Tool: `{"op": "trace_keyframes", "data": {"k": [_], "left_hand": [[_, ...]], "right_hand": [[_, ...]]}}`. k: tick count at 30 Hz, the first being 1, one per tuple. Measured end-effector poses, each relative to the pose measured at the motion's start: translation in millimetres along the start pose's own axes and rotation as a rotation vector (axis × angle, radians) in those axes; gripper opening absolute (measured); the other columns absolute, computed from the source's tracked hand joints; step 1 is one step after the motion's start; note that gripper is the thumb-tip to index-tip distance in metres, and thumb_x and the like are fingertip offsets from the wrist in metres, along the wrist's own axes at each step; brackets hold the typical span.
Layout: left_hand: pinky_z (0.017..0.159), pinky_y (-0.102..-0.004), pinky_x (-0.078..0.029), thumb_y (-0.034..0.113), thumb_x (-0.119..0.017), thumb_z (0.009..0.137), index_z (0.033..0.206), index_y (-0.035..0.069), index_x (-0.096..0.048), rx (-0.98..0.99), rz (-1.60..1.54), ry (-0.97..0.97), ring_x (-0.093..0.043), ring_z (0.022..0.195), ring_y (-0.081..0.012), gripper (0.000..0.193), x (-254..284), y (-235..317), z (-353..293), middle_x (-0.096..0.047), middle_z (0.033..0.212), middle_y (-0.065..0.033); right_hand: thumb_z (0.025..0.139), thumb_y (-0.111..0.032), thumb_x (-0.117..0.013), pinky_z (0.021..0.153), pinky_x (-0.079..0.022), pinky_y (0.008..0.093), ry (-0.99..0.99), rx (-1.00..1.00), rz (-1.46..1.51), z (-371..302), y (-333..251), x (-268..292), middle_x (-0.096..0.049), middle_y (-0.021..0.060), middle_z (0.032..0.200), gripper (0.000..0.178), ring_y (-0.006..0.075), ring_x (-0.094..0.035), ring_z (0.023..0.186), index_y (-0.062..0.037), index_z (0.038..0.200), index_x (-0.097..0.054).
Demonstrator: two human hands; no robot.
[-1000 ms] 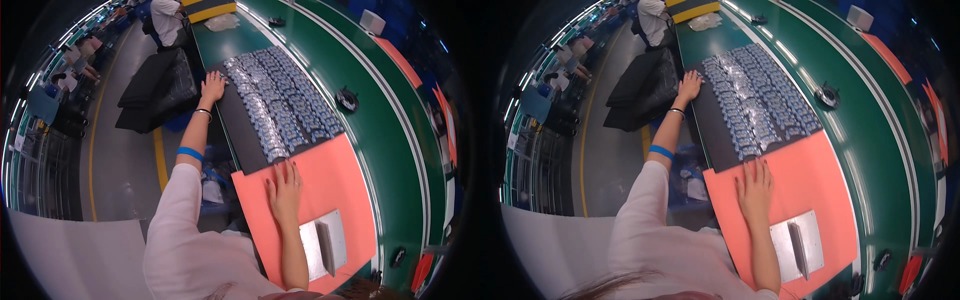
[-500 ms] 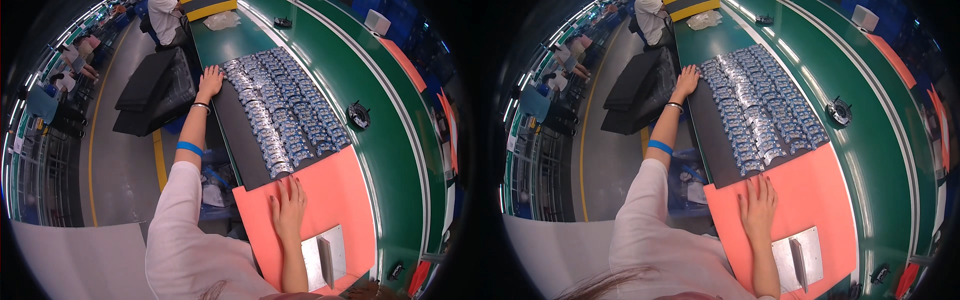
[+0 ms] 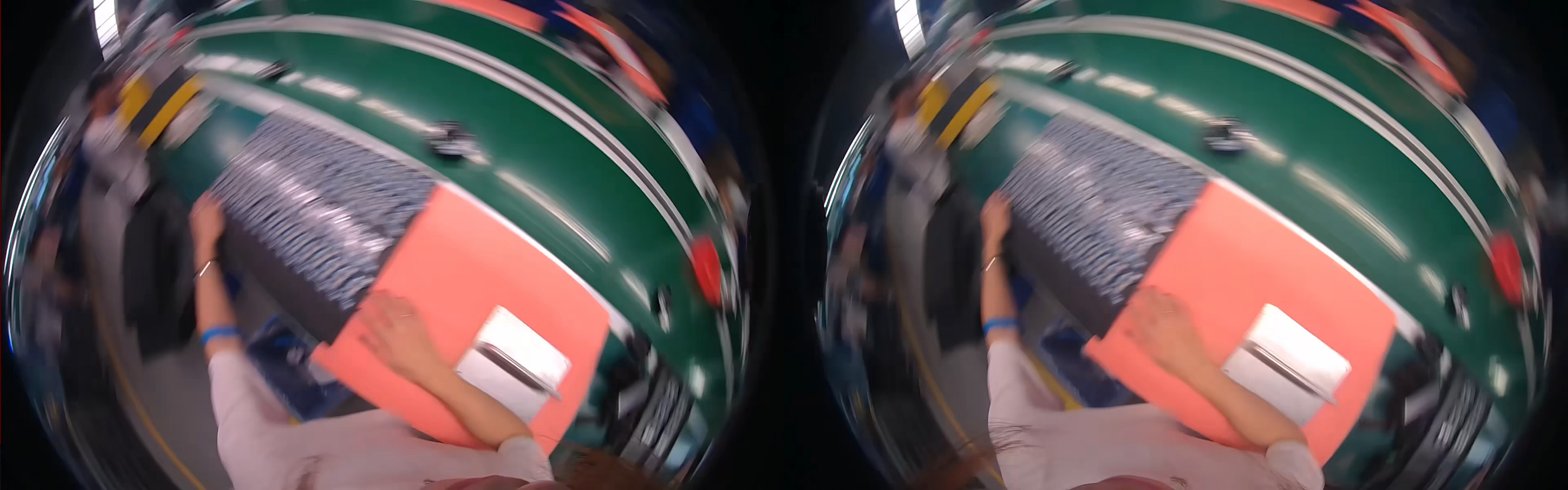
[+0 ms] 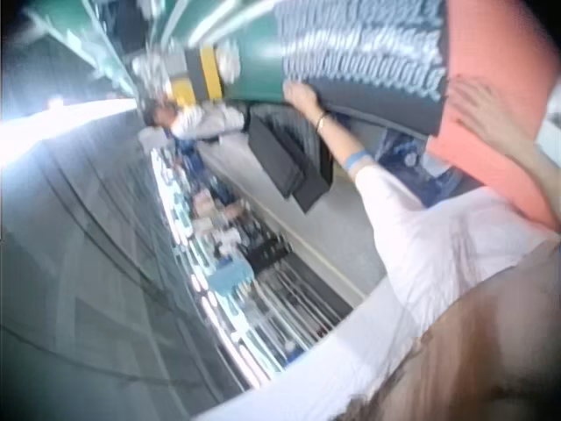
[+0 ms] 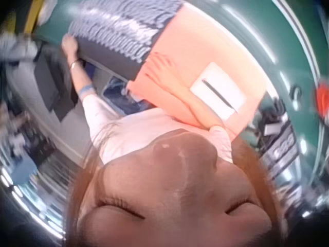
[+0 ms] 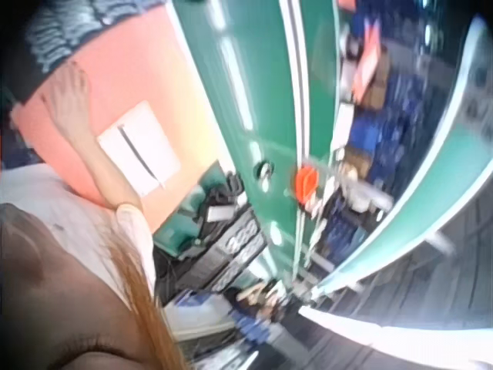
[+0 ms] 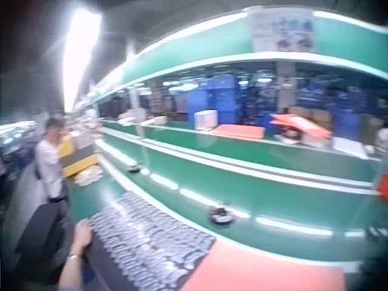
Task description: The person takes a circuit board panel from a tray and snaps individual circuit boards off the frame by hand.
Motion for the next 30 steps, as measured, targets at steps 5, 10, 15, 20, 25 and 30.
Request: {"op": "trace_keyframes", "data": {"k": [5, 10, 15, 20, 25, 30], "left_hand": [[0.099, -0.0399, -0.035, 0.012, -0.039, 0.089, 0.119, 0.001, -0.051, -0.002, 0.018, 0.189, -0.045, 0.115, -0.0336, 0.034, -52.9, -223.4, -98.1, -0.049, 0.124, -0.0188], [0.099, -0.0410, -0.035, 0.014, -0.041, 0.090, 0.119, 0.001, -0.049, 0.146, -0.294, 0.233, -0.045, 0.113, -0.0358, 0.033, -36.1, -59.3, 5.8, -0.047, 0.124, -0.0189], [0.098, -0.0415, -0.035, 0.016, -0.042, 0.090, 0.118, 0.003, -0.049, 0.133, -0.519, 0.384, -0.045, 0.112, -0.0358, 0.032, 126.2, 40.1, -14.4, -0.047, 0.123, -0.0180], [0.098, -0.0420, -0.036, 0.017, -0.043, 0.089, 0.118, 0.005, -0.050, -0.067, -0.839, 0.426, -0.045, 0.112, -0.0358, 0.032, 225.5, 167.8, -30.8, -0.047, 0.122, -0.0172], [0.098, -0.0425, -0.036, 0.019, -0.045, 0.089, 0.117, 0.007, -0.050, -0.302, -1.125, 0.344, -0.045, 0.111, -0.0358, 0.031, 299.6, 281.9, -60.0, -0.047, 0.122, -0.0164], [0.098, -0.0431, -0.036, 0.020, -0.046, 0.089, 0.117, 0.009, -0.050, -0.457, -1.319, 0.225, -0.045, 0.110, -0.0357, 0.030, 349.0, 360.5, -96.7, -0.047, 0.121, -0.0155]], "right_hand": [[0.083, -0.027, -0.050, 0.096, -0.031, 0.0431, 0.121, 0.186, 0.222, -2.7, -43.8, 9.1, -0.047, 0.0156, 0.117, 0.029, 0.0303, -0.041, 0.113, -0.0037, 0.099, -0.055], [0.084, -0.028, -0.049, 0.094, -0.032, 0.0415, 0.337, 0.019, -0.006, -19.1, -3.7, 9.2, -0.047, 0.0149, 0.115, 0.030, 0.0295, -0.042, 0.110, -0.0040, 0.101, -0.053], [0.076, -0.021, -0.058, 0.087, -0.036, 0.0405, 0.329, 0.161, 0.002, -13.9, -29.1, 22.9, -0.049, 0.0126, 0.104, 0.026, 0.0273, -0.048, 0.098, -0.0043, 0.095, -0.052], [0.070, -0.014, -0.059, 0.076, -0.043, 0.0378, 0.539, 0.256, -0.044, -60.8, -52.2, 129.7, -0.052, 0.0107, 0.095, 0.021, 0.0259, -0.053, 0.090, -0.0038, 0.087, -0.054], [0.075, -0.012, -0.058, 0.070, -0.049, 0.0369, 0.900, -0.414, -0.079, -230.4, -9.3, 289.0, -0.062, 0.0072, 0.095, 0.010, 0.0232, -0.060, 0.086, -0.0059, 0.082, -0.060], [0.073, -0.006, -0.050, 0.065, -0.046, 0.0387, 0.979, -0.955, -0.807, -440.0, 42.9, 396.6, -0.056, 0.0109, 0.077, 0.004, 0.0305, -0.057, 0.073, -0.0038, 0.072, -0.054]]}}
Point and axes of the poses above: each hand's wrist, its own z-axis towards the middle knuckle, its own x-axis out of the back of the hand, y = z × x, the point moved 6 cm from there along z, towards the middle knuckle
